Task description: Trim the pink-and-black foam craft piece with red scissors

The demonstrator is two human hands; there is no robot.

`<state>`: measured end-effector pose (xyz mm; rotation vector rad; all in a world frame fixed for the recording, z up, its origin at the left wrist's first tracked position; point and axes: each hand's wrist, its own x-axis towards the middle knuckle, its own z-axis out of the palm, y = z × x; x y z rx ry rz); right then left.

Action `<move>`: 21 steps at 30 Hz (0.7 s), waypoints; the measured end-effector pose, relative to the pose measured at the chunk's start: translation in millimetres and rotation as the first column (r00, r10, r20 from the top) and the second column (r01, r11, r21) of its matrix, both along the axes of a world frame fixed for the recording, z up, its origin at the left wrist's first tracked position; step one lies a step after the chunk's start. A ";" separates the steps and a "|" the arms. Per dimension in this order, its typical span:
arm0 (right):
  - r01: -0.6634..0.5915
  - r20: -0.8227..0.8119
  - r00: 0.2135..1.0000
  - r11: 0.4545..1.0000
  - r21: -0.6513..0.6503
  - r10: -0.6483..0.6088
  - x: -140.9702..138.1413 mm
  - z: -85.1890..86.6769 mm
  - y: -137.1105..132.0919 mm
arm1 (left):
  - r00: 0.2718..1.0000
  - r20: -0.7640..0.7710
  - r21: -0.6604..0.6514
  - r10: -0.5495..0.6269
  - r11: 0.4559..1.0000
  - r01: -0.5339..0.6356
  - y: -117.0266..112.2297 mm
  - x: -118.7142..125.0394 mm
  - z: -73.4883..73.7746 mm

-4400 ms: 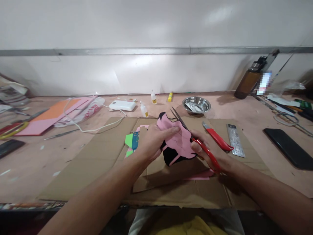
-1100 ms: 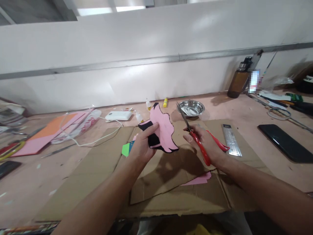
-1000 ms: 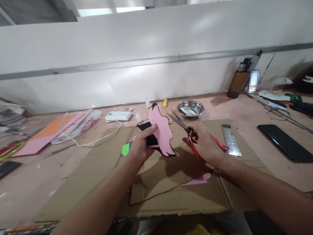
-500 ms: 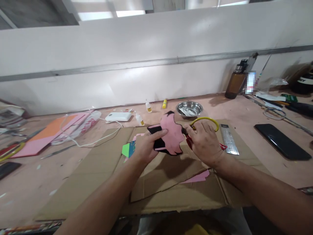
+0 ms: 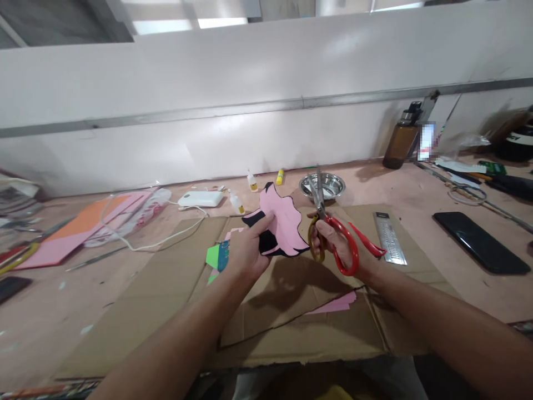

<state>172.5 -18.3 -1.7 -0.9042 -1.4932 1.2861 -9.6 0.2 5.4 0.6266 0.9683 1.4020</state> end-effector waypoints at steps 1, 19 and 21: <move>0.023 -0.016 1.000 0.999 0.035 -0.022 -2.0 1.9 -1.0 | 1.000 0.024 -0.007 0.001 1.000 -0.001 -2.6 3.0 -0.9; 0.003 0.294 0.954 0.984 0.176 -0.056 5.1 14.3 -11.0 | 0.818 -0.324 0.083 -0.476 0.847 0.525 8.1 -26.6 0.8; -0.013 0.315 0.948 0.983 0.183 -0.047 5.4 13.6 -12.1 | 0.792 -0.394 0.040 -0.467 0.852 0.522 3.4 -24.1 2.5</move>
